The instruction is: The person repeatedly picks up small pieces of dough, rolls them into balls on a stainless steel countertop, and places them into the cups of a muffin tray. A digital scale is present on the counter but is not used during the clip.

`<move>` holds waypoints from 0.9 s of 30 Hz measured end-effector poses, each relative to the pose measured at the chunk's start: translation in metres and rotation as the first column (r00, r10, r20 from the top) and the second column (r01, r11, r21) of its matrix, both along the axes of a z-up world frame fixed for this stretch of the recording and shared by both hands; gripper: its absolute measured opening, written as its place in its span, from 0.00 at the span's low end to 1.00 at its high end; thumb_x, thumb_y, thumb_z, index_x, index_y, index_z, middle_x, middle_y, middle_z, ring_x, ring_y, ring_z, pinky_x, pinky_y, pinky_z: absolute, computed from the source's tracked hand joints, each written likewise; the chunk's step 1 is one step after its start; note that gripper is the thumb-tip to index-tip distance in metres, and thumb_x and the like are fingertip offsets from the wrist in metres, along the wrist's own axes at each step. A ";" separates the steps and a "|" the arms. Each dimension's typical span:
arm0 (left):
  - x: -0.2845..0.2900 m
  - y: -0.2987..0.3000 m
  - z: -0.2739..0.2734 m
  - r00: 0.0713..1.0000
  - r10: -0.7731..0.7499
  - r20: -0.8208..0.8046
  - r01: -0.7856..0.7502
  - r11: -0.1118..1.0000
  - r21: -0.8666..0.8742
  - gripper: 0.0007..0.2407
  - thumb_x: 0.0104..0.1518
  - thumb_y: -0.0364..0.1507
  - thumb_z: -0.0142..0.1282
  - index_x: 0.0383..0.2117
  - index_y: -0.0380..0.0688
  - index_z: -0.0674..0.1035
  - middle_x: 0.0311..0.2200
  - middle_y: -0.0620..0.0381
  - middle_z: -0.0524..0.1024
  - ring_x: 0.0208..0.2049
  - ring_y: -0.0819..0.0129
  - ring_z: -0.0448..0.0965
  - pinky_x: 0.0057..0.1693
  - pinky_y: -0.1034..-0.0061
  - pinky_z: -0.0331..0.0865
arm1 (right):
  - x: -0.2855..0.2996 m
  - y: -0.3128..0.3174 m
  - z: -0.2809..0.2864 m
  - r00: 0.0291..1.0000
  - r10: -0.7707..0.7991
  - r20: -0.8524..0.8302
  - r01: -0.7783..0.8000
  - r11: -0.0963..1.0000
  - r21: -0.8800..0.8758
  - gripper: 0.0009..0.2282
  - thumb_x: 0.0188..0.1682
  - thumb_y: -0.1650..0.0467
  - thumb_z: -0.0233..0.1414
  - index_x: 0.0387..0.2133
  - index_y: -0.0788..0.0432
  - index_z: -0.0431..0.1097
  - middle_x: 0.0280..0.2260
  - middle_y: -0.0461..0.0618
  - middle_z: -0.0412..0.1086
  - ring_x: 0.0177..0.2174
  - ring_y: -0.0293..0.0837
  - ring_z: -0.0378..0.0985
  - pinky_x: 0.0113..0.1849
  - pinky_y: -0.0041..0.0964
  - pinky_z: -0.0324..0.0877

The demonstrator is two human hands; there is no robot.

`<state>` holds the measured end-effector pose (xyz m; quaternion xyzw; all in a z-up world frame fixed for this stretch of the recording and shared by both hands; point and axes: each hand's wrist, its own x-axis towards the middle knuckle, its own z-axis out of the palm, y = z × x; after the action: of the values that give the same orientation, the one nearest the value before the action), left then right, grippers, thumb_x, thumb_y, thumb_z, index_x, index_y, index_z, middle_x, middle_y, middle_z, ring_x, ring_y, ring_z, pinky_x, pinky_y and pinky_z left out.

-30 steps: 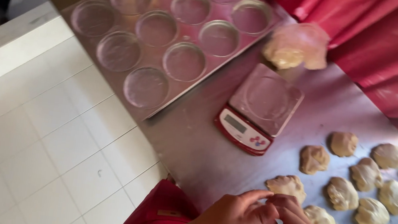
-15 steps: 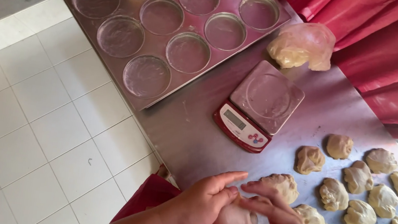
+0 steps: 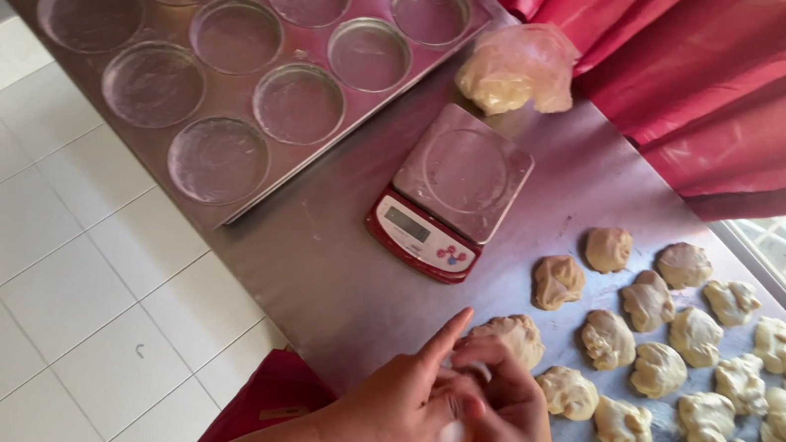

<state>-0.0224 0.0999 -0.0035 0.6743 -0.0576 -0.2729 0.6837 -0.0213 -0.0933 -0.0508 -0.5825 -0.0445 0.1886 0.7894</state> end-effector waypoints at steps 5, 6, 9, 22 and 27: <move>0.000 -0.016 -0.010 0.965 0.095 0.246 -0.051 0.982 -0.181 0.29 0.69 0.29 0.43 0.74 0.41 0.45 0.48 0.50 0.84 0.53 0.58 0.83 0.62 0.67 0.70 | -0.031 -0.007 -0.022 0.825 -0.198 -0.529 0.399 0.867 0.298 0.28 0.51 0.51 0.42 0.59 0.53 0.62 0.52 0.52 0.69 0.50 0.52 0.75 0.49 0.54 0.70; -0.004 -0.022 -0.015 0.943 0.077 0.323 -0.003 0.974 -0.225 0.28 0.71 0.27 0.41 0.75 0.42 0.44 0.52 0.49 0.82 0.59 0.58 0.80 0.67 0.62 0.69 | -0.047 -0.013 -0.033 0.778 -0.050 -0.627 0.353 0.859 0.370 0.33 0.47 0.45 0.38 0.63 0.45 0.62 0.56 0.48 0.70 0.52 0.53 0.76 0.47 0.59 0.72; -0.004 -0.041 -0.037 0.829 -0.191 0.526 0.237 0.971 -0.019 0.32 0.66 0.28 0.46 0.74 0.42 0.42 0.62 0.45 0.75 0.59 0.55 0.77 0.72 0.38 0.40 | -0.056 -0.023 -0.025 0.599 -0.122 -0.792 0.461 0.861 0.216 0.23 0.52 0.57 0.39 0.59 0.48 0.64 0.53 0.51 0.70 0.48 0.51 0.76 0.44 0.50 0.73; 0.017 0.030 -0.140 0.612 -0.014 0.791 -0.448 0.818 0.361 0.21 0.63 0.34 0.53 0.61 0.42 0.67 0.65 0.41 0.62 0.64 0.43 0.65 0.66 0.55 0.60 | -0.102 -0.139 -0.105 0.775 -0.426 0.467 0.603 0.274 -0.749 0.18 0.43 0.66 0.62 0.42 0.61 0.67 0.38 0.57 0.72 0.38 0.53 0.77 0.38 0.45 0.74; 0.012 0.050 -0.175 0.486 -0.182 0.855 -0.597 0.645 0.477 0.19 0.57 0.34 0.57 0.55 0.51 0.72 0.57 0.47 0.65 0.56 0.52 0.68 0.61 0.54 0.57 | -0.089 -0.144 -0.092 0.776 0.141 0.614 0.592 0.171 -0.787 0.30 0.24 0.61 0.70 0.40 0.60 0.68 0.36 0.56 0.68 0.38 0.60 0.72 0.41 0.51 0.68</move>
<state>-0.0109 0.1497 -0.1782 0.9291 -0.1778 0.1907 0.2624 -0.1104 -0.2371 -0.1424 -0.9664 -0.0530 -0.1362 0.2114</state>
